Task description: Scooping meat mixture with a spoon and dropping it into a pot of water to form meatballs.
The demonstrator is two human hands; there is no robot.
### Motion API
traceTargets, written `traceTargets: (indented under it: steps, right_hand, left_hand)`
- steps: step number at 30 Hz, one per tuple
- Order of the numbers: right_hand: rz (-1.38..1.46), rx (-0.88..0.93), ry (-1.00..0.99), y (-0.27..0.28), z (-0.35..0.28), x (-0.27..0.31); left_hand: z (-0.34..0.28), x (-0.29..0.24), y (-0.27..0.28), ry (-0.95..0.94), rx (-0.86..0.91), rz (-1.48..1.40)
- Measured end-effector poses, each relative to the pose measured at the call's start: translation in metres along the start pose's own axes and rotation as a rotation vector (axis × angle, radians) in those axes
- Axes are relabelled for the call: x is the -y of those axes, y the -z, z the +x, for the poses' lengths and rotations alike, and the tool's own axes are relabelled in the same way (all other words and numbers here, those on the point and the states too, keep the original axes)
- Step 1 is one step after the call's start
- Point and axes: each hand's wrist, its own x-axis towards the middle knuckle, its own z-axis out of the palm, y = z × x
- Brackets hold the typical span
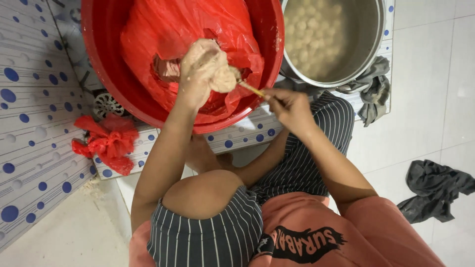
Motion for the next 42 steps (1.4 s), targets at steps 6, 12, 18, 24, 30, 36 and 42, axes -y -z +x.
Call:
traceTargets:
  steps: [6,12,18,24,30,36,42]
  right_hand:
    - [0.224,-0.008,-0.055,-0.003,0.000,0.012]
    - [0.056,0.067,-0.128,0.017,-0.005,0.014]
    - [-0.039,-0.200,-0.153,0.051,-0.008,-0.026]
    - [0.028,-0.524,-0.056,0.067,-0.005,-0.085]
    - [0.411,-0.707,-0.206,0.073,0.000,-0.143]
    - [0.473,-0.721,-0.196,0.071,0.006,-0.132]
    - [0.488,-0.717,-0.158,0.069,0.009,-0.145]
  left_hand:
    - [-0.007,0.012,0.006,-0.713,0.131,1.091]
    - [-0.014,0.001,-0.006,-0.227,-0.067,0.713]
    - [-0.003,0.019,0.019,0.058,-0.360,0.291]
    - [-0.002,0.005,0.008,0.095,-0.160,0.307]
    - [-0.001,-0.011,-0.005,0.305,-0.255,0.134]
    - [-0.018,-0.034,-0.018,0.240,-0.122,0.300]
    - [-0.012,0.012,0.003,0.067,-0.178,0.450]
